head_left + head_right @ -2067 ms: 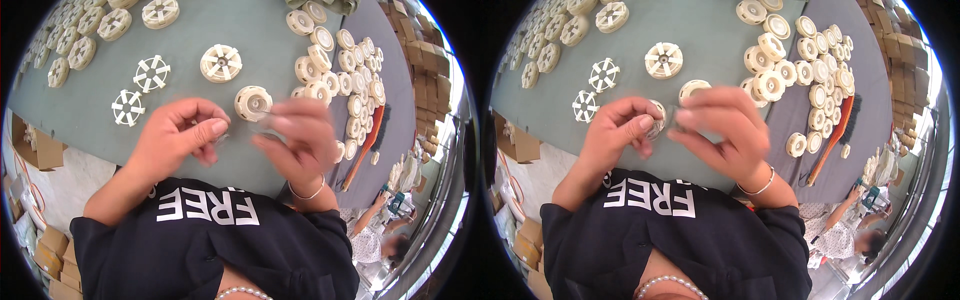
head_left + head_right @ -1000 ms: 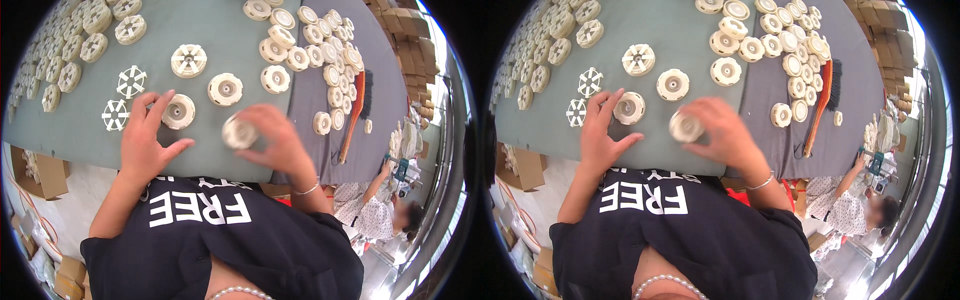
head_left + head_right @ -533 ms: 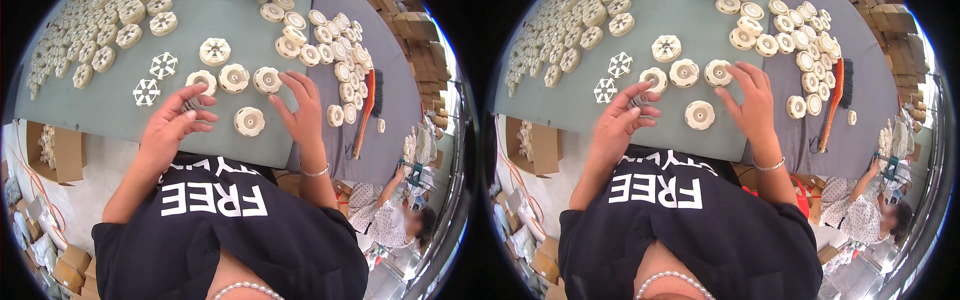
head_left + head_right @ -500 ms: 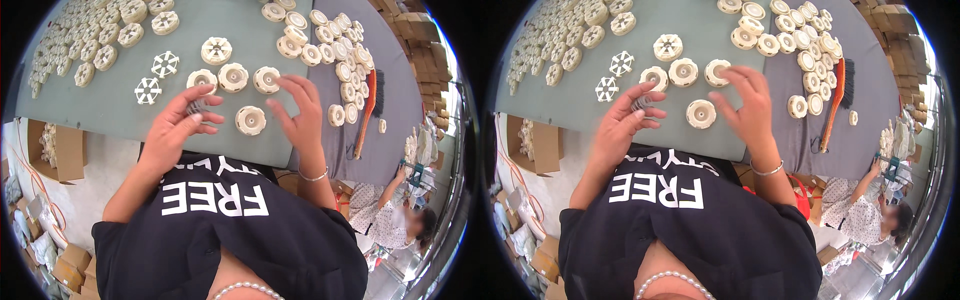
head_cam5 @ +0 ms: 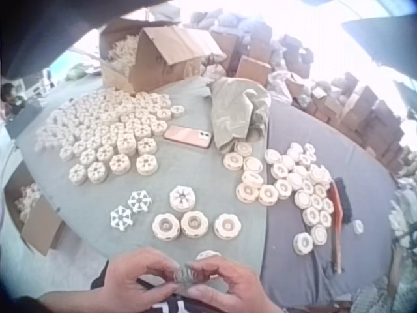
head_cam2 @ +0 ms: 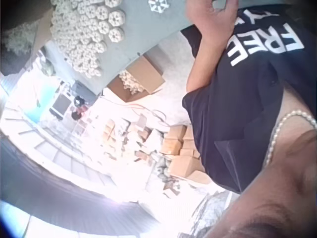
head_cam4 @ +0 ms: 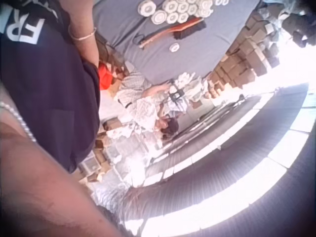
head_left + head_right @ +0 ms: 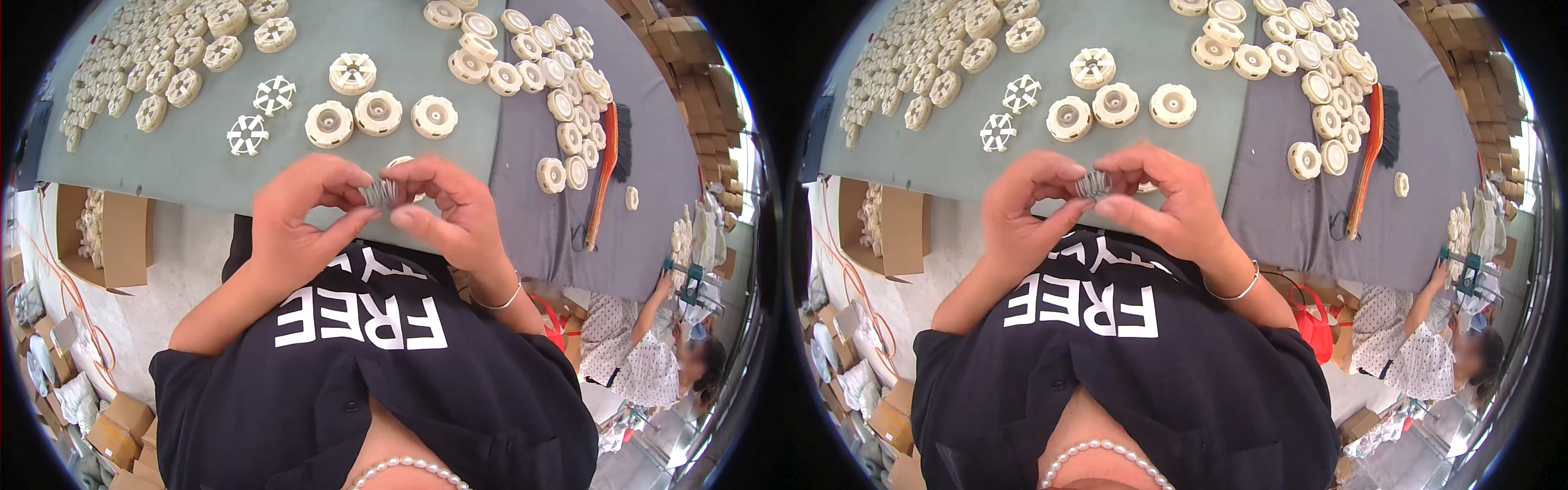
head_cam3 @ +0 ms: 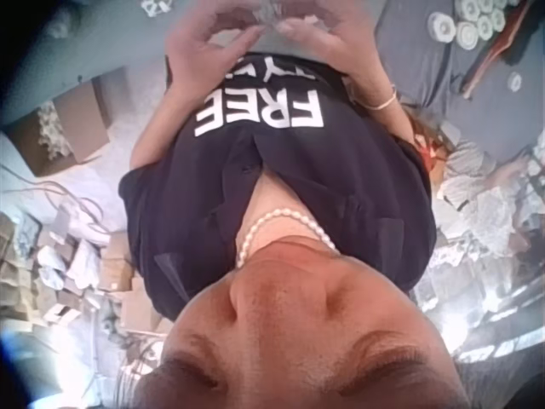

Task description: The person assembles small white plastic components by inserting metal springs and plastic inserts into circular housings. They repeatedly pick up parts, fit them together, and place the completed units on the table. The process is performed by hand without tools.

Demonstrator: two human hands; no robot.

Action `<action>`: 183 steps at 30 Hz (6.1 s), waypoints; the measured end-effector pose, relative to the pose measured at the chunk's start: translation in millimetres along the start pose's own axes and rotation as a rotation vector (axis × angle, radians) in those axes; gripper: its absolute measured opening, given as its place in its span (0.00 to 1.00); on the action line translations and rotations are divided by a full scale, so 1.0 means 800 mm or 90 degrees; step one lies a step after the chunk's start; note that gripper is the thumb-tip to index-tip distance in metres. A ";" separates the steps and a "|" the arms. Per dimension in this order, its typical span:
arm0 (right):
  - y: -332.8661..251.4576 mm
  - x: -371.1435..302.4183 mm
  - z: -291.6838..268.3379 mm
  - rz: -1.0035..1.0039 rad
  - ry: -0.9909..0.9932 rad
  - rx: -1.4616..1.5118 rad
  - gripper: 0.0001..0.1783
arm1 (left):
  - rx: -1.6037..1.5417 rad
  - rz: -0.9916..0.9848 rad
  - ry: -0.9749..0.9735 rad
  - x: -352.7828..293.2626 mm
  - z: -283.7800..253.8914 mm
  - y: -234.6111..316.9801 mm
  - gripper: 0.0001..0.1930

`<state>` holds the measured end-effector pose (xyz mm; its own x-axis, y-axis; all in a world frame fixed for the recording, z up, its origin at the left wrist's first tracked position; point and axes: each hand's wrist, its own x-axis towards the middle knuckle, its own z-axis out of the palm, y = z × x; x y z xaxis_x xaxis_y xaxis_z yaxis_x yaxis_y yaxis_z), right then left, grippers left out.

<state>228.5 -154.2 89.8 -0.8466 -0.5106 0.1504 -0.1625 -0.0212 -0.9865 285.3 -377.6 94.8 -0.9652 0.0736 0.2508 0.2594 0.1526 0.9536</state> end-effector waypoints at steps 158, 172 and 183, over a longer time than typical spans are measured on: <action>-0.002 0.097 -0.015 -0.123 -0.249 -0.445 0.41 | -0.115 -0.174 0.156 0.050 -0.022 -0.058 0.08; 0.031 0.157 -0.022 -0.129 -0.205 -0.475 0.33 | 0.028 -0.284 0.124 0.053 -0.079 -0.085 0.29; 0.049 0.143 0.024 -0.191 -0.163 -0.679 0.37 | -0.199 -0.357 0.114 0.049 -0.051 -0.097 0.32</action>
<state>134.8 -230.2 67.2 -0.5916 -0.7720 0.2325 -0.7938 0.5073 -0.3355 226.0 -426.9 37.1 -0.9488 -0.1024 -0.2988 -0.2786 -0.1743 0.9445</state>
